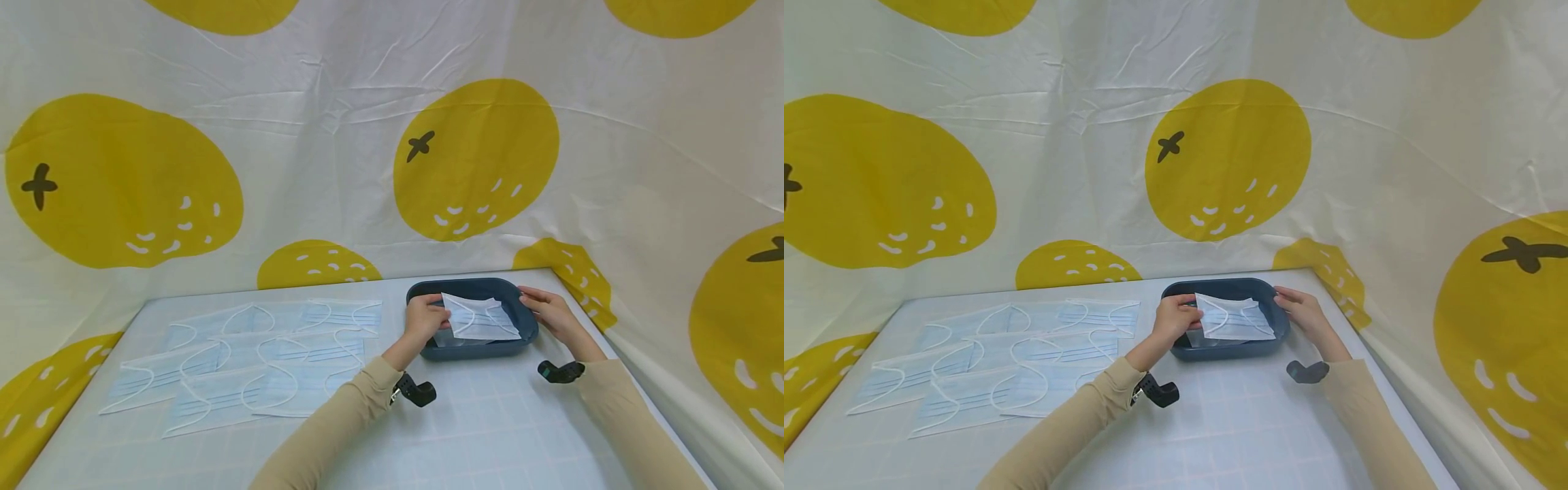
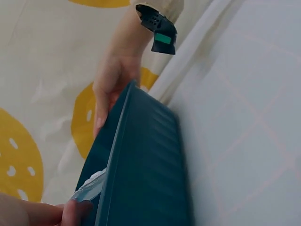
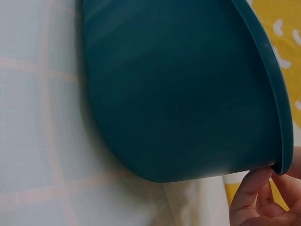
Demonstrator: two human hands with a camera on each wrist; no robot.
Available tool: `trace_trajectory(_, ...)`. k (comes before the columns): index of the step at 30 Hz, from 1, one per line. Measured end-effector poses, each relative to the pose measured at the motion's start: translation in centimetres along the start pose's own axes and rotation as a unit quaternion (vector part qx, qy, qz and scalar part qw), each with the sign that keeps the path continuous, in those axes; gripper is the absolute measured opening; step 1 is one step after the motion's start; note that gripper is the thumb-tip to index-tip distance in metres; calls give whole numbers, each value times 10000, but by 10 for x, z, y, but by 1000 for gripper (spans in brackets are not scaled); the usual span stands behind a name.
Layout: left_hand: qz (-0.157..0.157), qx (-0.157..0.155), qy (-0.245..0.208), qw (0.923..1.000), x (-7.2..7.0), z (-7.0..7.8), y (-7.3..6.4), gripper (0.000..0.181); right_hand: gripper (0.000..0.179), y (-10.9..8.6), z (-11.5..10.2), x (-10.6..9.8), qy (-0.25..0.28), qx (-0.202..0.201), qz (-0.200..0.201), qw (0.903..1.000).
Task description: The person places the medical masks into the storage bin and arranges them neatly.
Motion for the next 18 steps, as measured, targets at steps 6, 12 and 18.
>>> trace_trajectory(6, 19, 173, 526, 9985, -4, 5, -2, 41, 57, 0, 1, 0, -13, 26, 15, 10000)
trace_trajectory(12, 89, 257, 991, 9947, -9, 9, -3, 40, 58, -1, 1, -1, -36, 28, -11, 10000)
trace_trajectory(18, 121, 206, 1264, 9917, -10, 9, -1, 39, 57, -1, 0, -1, -55, 27, 18, 10000)
Point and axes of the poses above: each hand's wrist, its own y-axis towards the middle knuckle, its own x-axis out of the palm, z = x × y, the point moved 7 cm from there along y, towards the middle knuckle, and after that the axes turned 6 degrees about y, right-handed, at the moved point
